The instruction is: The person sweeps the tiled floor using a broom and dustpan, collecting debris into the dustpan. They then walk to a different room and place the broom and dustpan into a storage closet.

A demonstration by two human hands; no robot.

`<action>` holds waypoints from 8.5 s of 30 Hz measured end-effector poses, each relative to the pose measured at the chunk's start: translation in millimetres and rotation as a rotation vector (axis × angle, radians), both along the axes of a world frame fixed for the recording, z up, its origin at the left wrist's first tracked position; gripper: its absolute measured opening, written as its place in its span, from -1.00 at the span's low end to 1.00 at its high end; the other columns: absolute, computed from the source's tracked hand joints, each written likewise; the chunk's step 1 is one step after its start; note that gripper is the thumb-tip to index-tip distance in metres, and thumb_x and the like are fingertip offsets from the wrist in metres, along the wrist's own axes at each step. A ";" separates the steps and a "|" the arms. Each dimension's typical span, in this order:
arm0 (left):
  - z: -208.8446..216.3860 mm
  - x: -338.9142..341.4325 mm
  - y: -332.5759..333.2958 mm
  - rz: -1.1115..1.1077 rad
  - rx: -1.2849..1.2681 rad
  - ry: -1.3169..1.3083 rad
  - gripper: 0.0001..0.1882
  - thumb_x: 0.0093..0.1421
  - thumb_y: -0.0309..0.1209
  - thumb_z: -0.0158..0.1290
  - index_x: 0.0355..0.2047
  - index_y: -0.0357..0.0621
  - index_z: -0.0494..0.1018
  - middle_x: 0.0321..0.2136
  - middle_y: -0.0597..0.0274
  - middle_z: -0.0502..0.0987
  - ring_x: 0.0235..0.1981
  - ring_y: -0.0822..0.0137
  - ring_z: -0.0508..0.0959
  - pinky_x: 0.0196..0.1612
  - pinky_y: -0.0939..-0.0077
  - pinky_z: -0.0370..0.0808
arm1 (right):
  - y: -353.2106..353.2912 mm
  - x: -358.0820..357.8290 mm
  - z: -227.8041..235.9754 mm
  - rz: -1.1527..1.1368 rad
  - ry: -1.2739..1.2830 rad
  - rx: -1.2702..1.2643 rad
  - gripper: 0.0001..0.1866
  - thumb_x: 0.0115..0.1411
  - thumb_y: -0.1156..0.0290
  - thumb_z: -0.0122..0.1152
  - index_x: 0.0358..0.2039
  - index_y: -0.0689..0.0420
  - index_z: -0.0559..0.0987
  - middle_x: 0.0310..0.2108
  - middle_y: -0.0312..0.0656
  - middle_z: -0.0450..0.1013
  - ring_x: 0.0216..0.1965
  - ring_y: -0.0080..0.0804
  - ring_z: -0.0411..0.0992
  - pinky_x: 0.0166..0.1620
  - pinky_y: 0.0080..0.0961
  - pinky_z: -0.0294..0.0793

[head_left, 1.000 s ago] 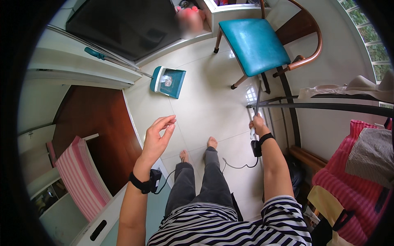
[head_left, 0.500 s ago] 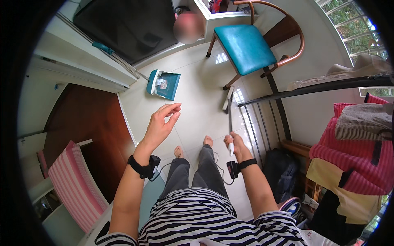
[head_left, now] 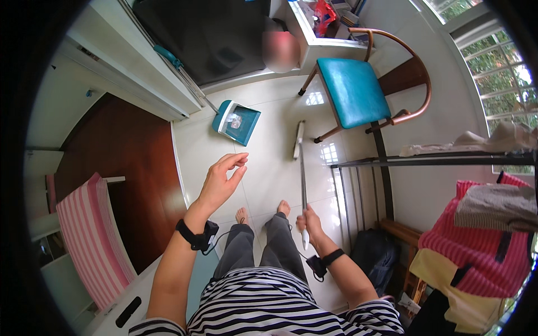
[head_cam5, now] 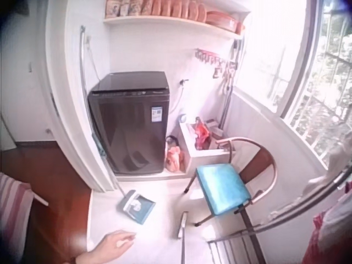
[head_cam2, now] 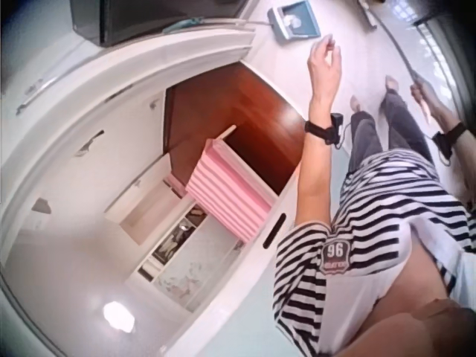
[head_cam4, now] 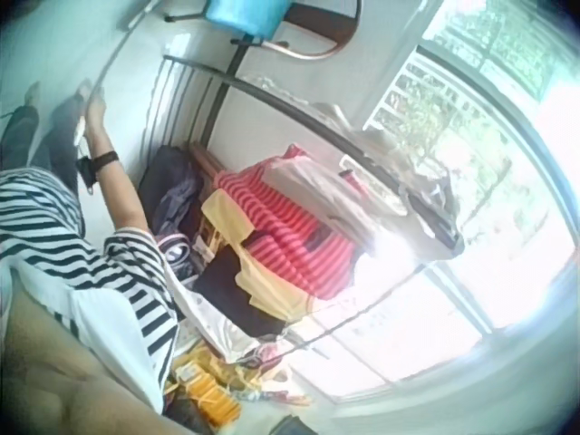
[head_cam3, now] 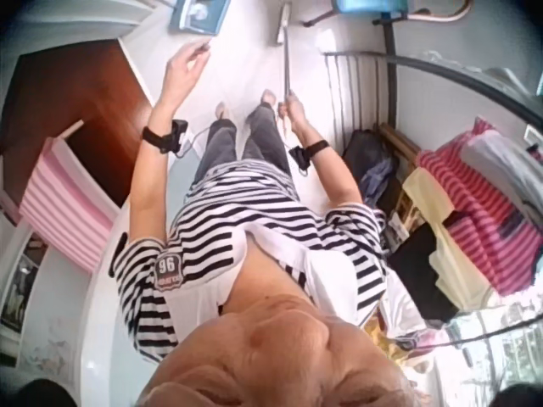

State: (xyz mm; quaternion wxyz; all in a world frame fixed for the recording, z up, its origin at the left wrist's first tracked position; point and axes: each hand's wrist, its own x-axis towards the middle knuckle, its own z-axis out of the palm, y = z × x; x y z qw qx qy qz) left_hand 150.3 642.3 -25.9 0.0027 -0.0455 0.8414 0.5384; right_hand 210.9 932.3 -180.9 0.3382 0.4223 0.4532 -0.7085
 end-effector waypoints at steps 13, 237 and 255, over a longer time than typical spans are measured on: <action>-23.1 9.0 -8.6 0.294 -0.120 -0.102 -0.71 0.19 -0.55 0.03 -0.06 -0.28 0.45 -0.21 0.10 0.54 -0.18 0.28 0.55 -0.07 0.48 0.46 | 24.2 -310.3 -204.1 0.192 0.264 0.332 -0.85 0.23 0.38 -0.14 -0.21 0.09 0.20 -0.66 -0.14 0.24 -0.71 -0.28 0.27 -0.68 -0.37 0.31; -19.5 -288.3 -294.0 -1.495 -0.857 0.453 -0.72 -0.09 -0.31 0.25 -0.29 0.11 0.61 -0.56 0.15 0.57 -0.48 0.11 0.57 -0.39 0.31 0.51 | -527.6 74.8 -86.5 -0.772 -0.165 0.175 -0.44 0.21 0.49 -0.07 0.22 0.18 0.06 -0.70 -0.23 0.28 -0.70 -0.38 0.32 -0.67 -0.42 0.31; -24.4 -306.0 -345.4 -1.412 -0.781 0.393 -0.72 -0.10 -0.31 0.25 -0.30 0.06 0.61 -0.53 0.13 0.58 -0.45 0.09 0.58 -0.34 0.31 0.52 | -570.9 130.7 21.0 -0.817 -0.117 0.171 -0.34 0.30 0.41 -0.05 0.37 -0.10 -0.01 -0.51 -0.28 0.30 -0.62 -0.60 0.20 -0.61 -0.67 0.24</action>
